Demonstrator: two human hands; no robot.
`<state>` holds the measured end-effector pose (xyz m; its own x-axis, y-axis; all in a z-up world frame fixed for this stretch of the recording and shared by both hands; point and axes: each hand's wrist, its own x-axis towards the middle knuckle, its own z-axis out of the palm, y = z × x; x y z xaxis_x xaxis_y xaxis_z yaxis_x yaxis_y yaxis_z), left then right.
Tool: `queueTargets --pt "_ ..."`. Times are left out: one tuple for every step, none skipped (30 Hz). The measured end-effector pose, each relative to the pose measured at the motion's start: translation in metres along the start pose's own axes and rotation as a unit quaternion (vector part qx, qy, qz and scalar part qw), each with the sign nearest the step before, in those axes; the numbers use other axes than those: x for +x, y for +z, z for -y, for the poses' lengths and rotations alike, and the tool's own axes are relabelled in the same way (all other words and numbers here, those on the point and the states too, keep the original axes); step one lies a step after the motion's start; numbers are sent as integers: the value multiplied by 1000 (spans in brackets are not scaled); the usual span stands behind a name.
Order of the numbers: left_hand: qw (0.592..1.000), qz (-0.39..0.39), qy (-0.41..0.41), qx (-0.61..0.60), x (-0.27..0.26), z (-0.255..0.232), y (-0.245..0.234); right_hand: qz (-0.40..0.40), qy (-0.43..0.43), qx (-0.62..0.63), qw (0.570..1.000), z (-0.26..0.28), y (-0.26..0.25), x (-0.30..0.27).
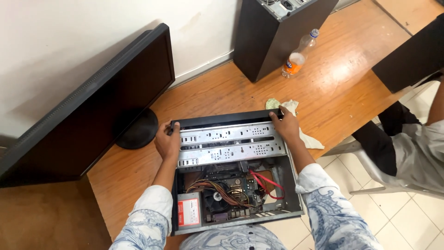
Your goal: The person cleans and assembles the internal components of a computer case and then wipes down the exterior.
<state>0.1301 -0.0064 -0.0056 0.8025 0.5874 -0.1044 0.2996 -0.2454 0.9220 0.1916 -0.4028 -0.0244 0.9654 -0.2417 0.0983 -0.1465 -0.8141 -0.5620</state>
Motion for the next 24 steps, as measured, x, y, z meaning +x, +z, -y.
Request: queueTargets --pt "1000 0 -1 -1 3 9 4 0 -1 -2 1000 0 -3 -2" --pt "1000 -4 13 -24 7 18 8 7 32 29 999 0 -7 -4" --pt "999 -11 27 -46 12 27 9 16 62 61 996 3 -7 -5" --pt "998 -15 27 -46 16 37 11 18 58 62 996 -2 -4 -4" --pt "996 3 46 -82 19 48 13 27 71 109 991 -7 -1 -5" --pt "991 21 66 -116 22 59 14 36 84 156 984 -12 2 -5" --pt "991 18 63 -115 19 57 13 40 83 155 984 -13 4 -9" --pt "990 7 84 -115 16 56 13 28 58 220 973 -14 6 -12" --pt "988 -4 107 -115 16 53 14 13 33 285 958 -15 6 -14" --pt "988 -5 106 -115 14 50 13 14 32 285 958 -13 5 -16" --pt "990 -7 97 -103 12 47 12 8 31 273 962 -11 3 -19" --pt "992 -10 88 -91 10 44 11 1 30 261 965 -9 0 -22" --pt "992 -9 88 -91 10 41 10 1 30 260 965 -10 1 -22" --pt "994 -4 71 -78 9 37 9 -17 21 227 974 -12 2 -23" --pt "996 1 55 -64 8 34 7 -34 11 194 980 -13 3 -22" --pt "996 1 56 -64 4 23 5 -34 11 194 980 -11 3 -22" --pt "998 0 36 -49 0 14 2 -19 22 220 975 -8 3 -23" --pt "999 -1 16 -34 -4 4 -2 -5 32 245 969 -6 3 -24" --pt "999 -1 17 -33 -3 7 0 -6 32 246 969 0 -1 -27" --pt "999 -2 18 -33 -1 10 2 -7 41 233 972 6 -5 -30" --pt "999 -3 19 -34 0 13 4 -9 49 219 974 12 -9 -33" --pt "999 -2 20 -34 3 15 6 -9 49 220 974 15 -11 -33" --pt "999 -5 29 -24 4 19 6 -5 56 214 975 17 -13 -35" --pt "999 -8 39 -14 5 22 7 -1 63 209 976 20 -14 -38"
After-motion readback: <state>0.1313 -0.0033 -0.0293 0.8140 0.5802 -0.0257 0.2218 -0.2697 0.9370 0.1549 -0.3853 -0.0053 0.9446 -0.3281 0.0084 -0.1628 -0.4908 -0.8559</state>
